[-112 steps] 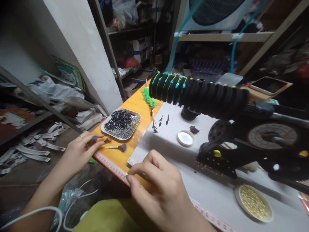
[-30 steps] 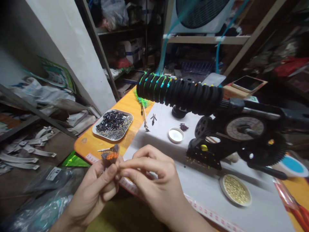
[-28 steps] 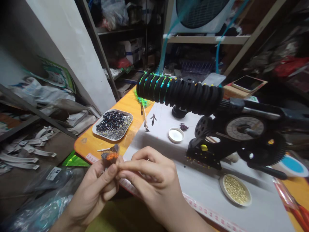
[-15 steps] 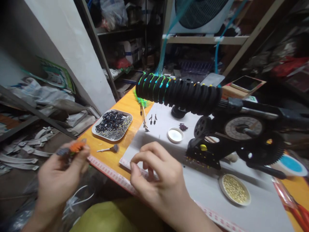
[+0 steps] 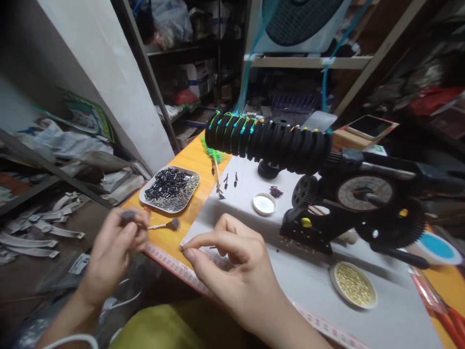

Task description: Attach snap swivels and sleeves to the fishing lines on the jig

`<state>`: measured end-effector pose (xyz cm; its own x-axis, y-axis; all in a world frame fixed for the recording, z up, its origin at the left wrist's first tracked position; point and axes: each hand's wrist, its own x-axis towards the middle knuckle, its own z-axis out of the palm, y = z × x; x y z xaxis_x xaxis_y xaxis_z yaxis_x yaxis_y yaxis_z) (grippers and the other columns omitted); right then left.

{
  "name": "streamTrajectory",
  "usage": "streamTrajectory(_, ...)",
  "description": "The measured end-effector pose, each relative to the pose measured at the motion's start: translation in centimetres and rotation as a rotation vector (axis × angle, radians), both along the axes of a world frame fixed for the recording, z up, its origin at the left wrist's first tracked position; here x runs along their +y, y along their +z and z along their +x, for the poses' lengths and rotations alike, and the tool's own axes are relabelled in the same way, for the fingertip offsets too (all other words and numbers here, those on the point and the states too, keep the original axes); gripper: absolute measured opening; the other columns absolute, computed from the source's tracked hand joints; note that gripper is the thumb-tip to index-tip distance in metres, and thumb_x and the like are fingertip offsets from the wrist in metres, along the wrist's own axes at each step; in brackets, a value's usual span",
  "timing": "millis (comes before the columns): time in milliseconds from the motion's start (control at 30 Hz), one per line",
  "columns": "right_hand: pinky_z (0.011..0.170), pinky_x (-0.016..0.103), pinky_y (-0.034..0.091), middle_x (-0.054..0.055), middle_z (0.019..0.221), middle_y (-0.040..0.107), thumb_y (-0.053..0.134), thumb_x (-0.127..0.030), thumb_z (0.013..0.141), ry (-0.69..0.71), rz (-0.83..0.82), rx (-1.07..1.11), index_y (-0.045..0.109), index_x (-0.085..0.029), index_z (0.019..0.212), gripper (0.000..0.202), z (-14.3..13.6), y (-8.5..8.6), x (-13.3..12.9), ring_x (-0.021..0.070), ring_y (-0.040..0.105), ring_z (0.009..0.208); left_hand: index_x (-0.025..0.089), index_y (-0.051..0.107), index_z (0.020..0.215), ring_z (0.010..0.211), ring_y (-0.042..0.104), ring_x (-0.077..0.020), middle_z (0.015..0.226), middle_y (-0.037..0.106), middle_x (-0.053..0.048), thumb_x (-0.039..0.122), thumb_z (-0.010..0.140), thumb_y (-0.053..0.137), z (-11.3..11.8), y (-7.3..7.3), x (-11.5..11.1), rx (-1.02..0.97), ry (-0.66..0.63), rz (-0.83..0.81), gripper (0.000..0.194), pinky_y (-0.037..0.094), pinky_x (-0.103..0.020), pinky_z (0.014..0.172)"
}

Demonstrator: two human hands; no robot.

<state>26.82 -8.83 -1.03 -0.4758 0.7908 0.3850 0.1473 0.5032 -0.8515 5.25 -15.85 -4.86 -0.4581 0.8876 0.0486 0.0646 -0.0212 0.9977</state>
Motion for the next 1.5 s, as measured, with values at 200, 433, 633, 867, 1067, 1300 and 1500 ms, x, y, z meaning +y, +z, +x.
streamTrajectory(200,0.048,0.023,0.042,0.001,0.066,0.057,0.071,-0.023,0.087,0.007,-0.096,0.091,0.081,-0.023,0.086,0.011,-0.3,-0.9,-0.1,0.0124,0.056,0.058,0.02,0.056,0.097,0.059,0.038,-0.007,0.076,0.045,0.003,0.044,0.099,0.052,6.5,-0.5,-0.4,-0.539,-0.431,-0.032,0.025,0.035,-0.018,0.053)
streamTrajectory(433,0.043,0.024,0.054,0.001,0.08,0.056,0.07,-0.025,0.088,0.113,-0.442,0.281,0.079,-0.022,0.088,0.01,-0.3,-1.5,-0.7,0.0114,0.064,0.05,0.021,0.054,0.092,0.059,0.048,-0.0081,0.07,0.052,0.004,0.047,0.099,0.051,7.5,-0.1,-0.2,-0.332,-0.411,-0.108,0.028,0.041,-0.018,0.054)
streamTrajectory(633,0.048,0.019,0.045,0.001,0.07,0.061,0.069,-0.015,0.087,-0.018,0.032,0.082,0.078,-0.02,0.087,0.01,-0.2,-1.1,-0.5,0.0099,0.058,0.059,0.023,0.048,0.092,0.05,0.041,-0.0057,0.066,0.047,0.007,0.047,0.096,0.057,8.2,-0.2,-0.5,-0.482,-0.32,-0.095,0.027,0.035,-0.014,0.042)
streamTrajectory(867,0.05,0.019,0.045,0.001,0.072,0.06,0.068,-0.013,0.089,0.036,0.117,0.082,0.078,-0.019,0.094,0.012,0.0,-1.2,-0.4,0.0098,0.058,0.059,0.022,0.055,0.094,0.07,0.059,-0.0102,0.078,0.061,0.002,0.038,0.094,0.064,8.1,-0.2,-0.9,-0.513,-0.195,0.018,0.019,0.051,-0.021,0.068)
streamTrajectory(1067,0.053,0.023,0.045,0.004,0.074,0.058,0.064,-0.012,0.089,0.071,0.27,-0.092,0.076,-0.017,0.094,0.014,0.3,-1.1,-0.2,0.0127,0.057,0.063,0.023,0.048,0.083,0.047,0.049,-0.0054,0.068,0.054,0.007,0.034,0.098,0.057,7.3,0.0,-1.0,-0.445,-0.164,0.139,0.021,0.042,-0.018,0.045)
streamTrajectory(1300,0.053,0.023,0.044,0.004,0.074,0.057,0.061,-0.012,0.091,0.099,0.256,-0.094,0.076,-0.017,0.094,0.015,0.2,-1.0,-0.3,0.0126,0.057,0.064,0.026,0.051,0.088,0.052,0.047,-0.0057,0.071,0.054,0.007,0.028,0.101,0.052,7.2,-0.2,-1.2,-0.297,-0.152,0.194,0.013,0.038,-0.015,0.045)
streamTrajectory(1500,0.053,0.022,0.044,0.003,0.073,0.057,0.062,-0.012,0.09,0.09,0.241,-0.061,0.076,-0.017,0.093,0.015,0.2,-0.9,-0.4,0.0116,0.057,0.062,0.024,0.05,0.086,0.052,0.047,-0.0055,0.071,0.054,0.005,0.03,0.1,0.054,7.2,-0.3,-1.1,-0.335,-0.155,0.186,0.015,0.036,-0.016,0.045)
